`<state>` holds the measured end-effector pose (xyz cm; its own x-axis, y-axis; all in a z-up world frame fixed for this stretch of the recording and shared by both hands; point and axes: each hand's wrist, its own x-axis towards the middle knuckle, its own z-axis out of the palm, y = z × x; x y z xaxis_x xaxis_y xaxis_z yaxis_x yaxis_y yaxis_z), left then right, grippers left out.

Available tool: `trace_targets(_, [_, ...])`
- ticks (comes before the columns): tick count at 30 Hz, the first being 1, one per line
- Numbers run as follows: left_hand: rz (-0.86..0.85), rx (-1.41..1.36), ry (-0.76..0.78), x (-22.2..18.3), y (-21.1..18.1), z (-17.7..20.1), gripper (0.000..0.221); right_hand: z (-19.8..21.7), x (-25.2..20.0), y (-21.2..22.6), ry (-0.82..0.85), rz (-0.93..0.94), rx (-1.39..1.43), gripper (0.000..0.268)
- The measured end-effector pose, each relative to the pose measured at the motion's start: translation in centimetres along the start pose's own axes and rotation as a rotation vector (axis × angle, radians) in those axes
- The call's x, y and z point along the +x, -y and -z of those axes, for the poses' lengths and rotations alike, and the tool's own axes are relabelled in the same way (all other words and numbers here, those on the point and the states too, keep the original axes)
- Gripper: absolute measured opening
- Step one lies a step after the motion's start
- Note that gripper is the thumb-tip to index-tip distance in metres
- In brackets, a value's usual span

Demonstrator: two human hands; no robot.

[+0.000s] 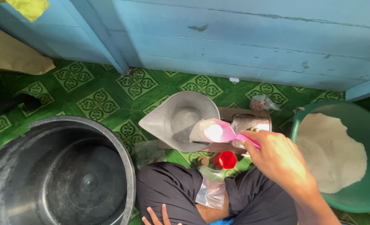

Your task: Scooping white powder from a large basin into small plastic bags using a spoon and placing them on a scale.

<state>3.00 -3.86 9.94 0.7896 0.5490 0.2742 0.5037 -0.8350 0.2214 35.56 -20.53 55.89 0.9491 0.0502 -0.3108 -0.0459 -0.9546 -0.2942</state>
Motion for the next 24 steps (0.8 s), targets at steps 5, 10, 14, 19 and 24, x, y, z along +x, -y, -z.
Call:
trace_targets(5, [-0.03,-0.042,-0.052,0.3,0.0,0.2,0.076,-0.3,0.1,0.3,-0.032,0.013,-0.026,0.029])
trace_targets(10, [-0.029,-0.03,-0.046,0.5,-0.2,0.6,0.077,-0.5,0.1,0.1,-0.075,0.078,-0.023,0.028])
trace_targets(14, [-0.031,-0.004,-0.037,0.6,-0.3,0.9,0.079,-1.2,0.0,-0.6,-0.13,0.162,-0.067,0.024])
trace_targets(19, [-0.042,0.006,-0.052,1.2,-0.8,1.9,0.079,-1.7,-0.3,-1.6,-0.206,0.275,-0.185,0.025])
trace_targets(24, [-0.078,0.036,-0.077,1.2,-0.6,2.1,0.081,-1.9,-0.8,-2.6,-0.223,0.405,-0.257,0.025])
